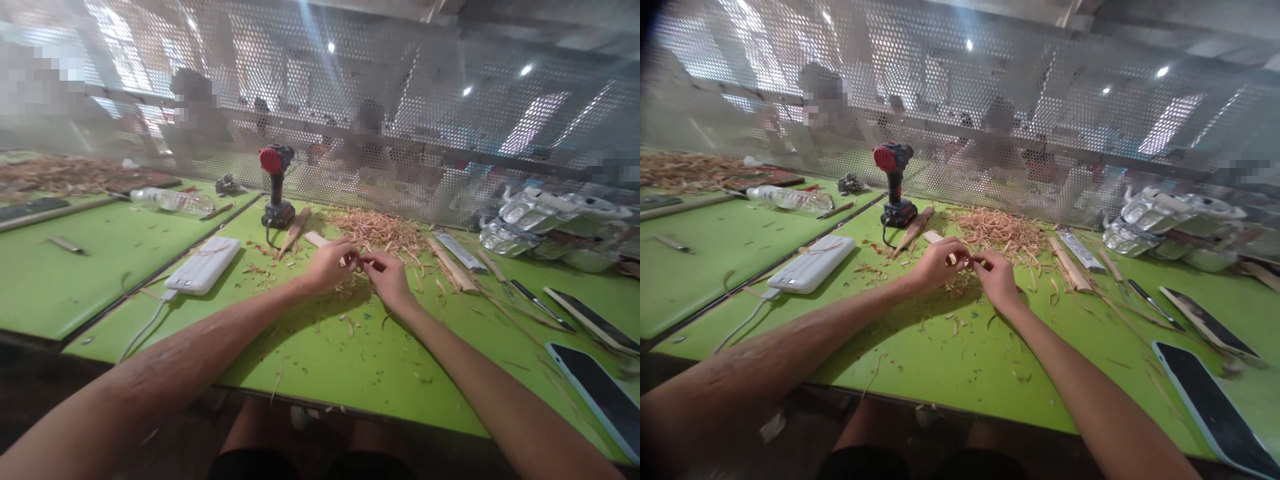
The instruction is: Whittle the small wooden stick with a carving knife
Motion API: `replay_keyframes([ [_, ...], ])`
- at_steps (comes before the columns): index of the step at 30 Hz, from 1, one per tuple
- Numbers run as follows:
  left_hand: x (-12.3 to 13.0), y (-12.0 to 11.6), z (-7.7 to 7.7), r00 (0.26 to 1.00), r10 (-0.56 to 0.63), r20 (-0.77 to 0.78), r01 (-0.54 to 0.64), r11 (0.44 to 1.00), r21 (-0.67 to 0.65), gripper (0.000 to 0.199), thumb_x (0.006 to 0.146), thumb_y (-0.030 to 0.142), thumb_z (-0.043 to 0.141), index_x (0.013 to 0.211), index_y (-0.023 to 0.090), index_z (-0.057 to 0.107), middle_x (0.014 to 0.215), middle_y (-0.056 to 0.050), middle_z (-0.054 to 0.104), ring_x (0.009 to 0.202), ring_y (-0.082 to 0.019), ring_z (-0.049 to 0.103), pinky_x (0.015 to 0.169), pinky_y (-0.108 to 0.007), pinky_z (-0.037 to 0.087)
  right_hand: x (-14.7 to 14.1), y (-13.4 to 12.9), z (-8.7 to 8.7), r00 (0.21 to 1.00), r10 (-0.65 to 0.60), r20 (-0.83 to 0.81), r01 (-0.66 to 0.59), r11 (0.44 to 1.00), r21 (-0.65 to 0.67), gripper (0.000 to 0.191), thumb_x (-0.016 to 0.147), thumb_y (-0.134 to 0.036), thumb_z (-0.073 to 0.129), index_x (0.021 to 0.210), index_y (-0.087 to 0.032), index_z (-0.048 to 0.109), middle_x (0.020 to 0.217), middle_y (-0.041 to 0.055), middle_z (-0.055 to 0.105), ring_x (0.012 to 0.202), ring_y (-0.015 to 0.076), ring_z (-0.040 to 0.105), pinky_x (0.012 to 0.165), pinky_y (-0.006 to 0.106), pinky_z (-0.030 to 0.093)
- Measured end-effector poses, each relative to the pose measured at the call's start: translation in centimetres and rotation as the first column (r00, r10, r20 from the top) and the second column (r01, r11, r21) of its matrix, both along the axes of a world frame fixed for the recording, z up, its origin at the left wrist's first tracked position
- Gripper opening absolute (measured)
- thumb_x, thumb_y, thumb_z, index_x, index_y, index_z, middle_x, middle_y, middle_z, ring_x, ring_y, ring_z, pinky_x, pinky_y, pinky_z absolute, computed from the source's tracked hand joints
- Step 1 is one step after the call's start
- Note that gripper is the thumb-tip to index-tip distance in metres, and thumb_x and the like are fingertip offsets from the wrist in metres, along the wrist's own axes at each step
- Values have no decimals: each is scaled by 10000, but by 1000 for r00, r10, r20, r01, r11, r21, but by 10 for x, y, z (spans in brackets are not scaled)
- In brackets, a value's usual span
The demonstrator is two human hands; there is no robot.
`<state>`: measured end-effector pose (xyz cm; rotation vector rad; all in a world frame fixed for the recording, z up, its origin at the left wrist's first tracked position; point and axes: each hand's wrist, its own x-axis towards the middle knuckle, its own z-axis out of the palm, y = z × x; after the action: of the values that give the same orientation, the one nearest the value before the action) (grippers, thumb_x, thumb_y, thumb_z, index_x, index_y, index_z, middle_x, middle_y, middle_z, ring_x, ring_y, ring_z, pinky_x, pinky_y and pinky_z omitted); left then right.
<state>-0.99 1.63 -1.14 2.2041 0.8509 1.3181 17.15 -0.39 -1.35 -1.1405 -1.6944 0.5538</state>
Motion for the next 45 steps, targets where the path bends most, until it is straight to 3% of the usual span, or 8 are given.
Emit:
replay_keyframes([
  [7,1,2,-1,999,23,31,-22,999,-28,87,845,103,671,798,161,714,854,-73,698,742,-155,613,673,-282,523,0,-1,0,1000,-2,15,2,999,35,127,836,-390,735,792,-281,784,820,76,725,703,230,590,632,366,459],
  [12,2,5,-3,998,45,49,-38,991,-126,83,859,126,652,831,146,728,844,-69,719,737,-154,638,645,-267,530,1,0,-2,1000,7,8,-7,1000,17,194,815,-445,759,794,-253,783,824,90,729,740,253,627,639,384,492],
  [16,1,5,-5,996,64,58,-53,984,-171,82,864,145,641,840,143,718,830,-66,729,736,-154,655,624,-255,529,0,0,-5,998,19,-61,-24,997,-77,230,807,-465,770,812,-235,773,710,61,693,662,235,619,557,356,476],
  [21,-1,0,-2,1000,25,4,-24,996,-80,61,852,130,641,843,141,701,865,-67,711,759,-140,646,640,-240,519,-1,-1,-6,993,10,-122,-36,977,-209,294,788,-514,785,806,-223,746,553,2,596,491,174,518,461,313,412],
  [25,-1,0,-3,999,48,-3,-48,997,-56,43,860,143,662,821,144,679,829,-56,696,723,-129,622,631,-237,508,0,1,-6,998,11,-63,-21,988,-151,231,813,-454,751,793,-224,741,580,9,617,525,178,543,488,305,425],
  [33,0,2,-5,994,87,67,-74,982,-175,62,851,159,674,791,153,656,786,-58,719,713,-138,644,634,-248,517,1,2,-6,998,-7,66,4,999,45,117,852,-319,699,788,-232,744,784,67,727,735,234,651,698,382,528],
  [40,-3,2,-1,989,23,147,40,910,-413,106,876,228,676,825,136,690,725,-50,707,613,-125,623,551,-241,511,0,0,-3,989,-19,147,5,995,96,131,894,-297,677,819,-230,761,826,74,740,765,240,655,745,397,535],
  [45,-7,7,-3,980,-36,194,123,880,-459,122,864,235,683,806,134,717,701,-42,709,616,-128,640,555,-237,525,0,-1,-3,983,-21,180,1,994,113,137,905,-287,677,829,-225,772,847,75,737,787,239,654,759,393,532],
])
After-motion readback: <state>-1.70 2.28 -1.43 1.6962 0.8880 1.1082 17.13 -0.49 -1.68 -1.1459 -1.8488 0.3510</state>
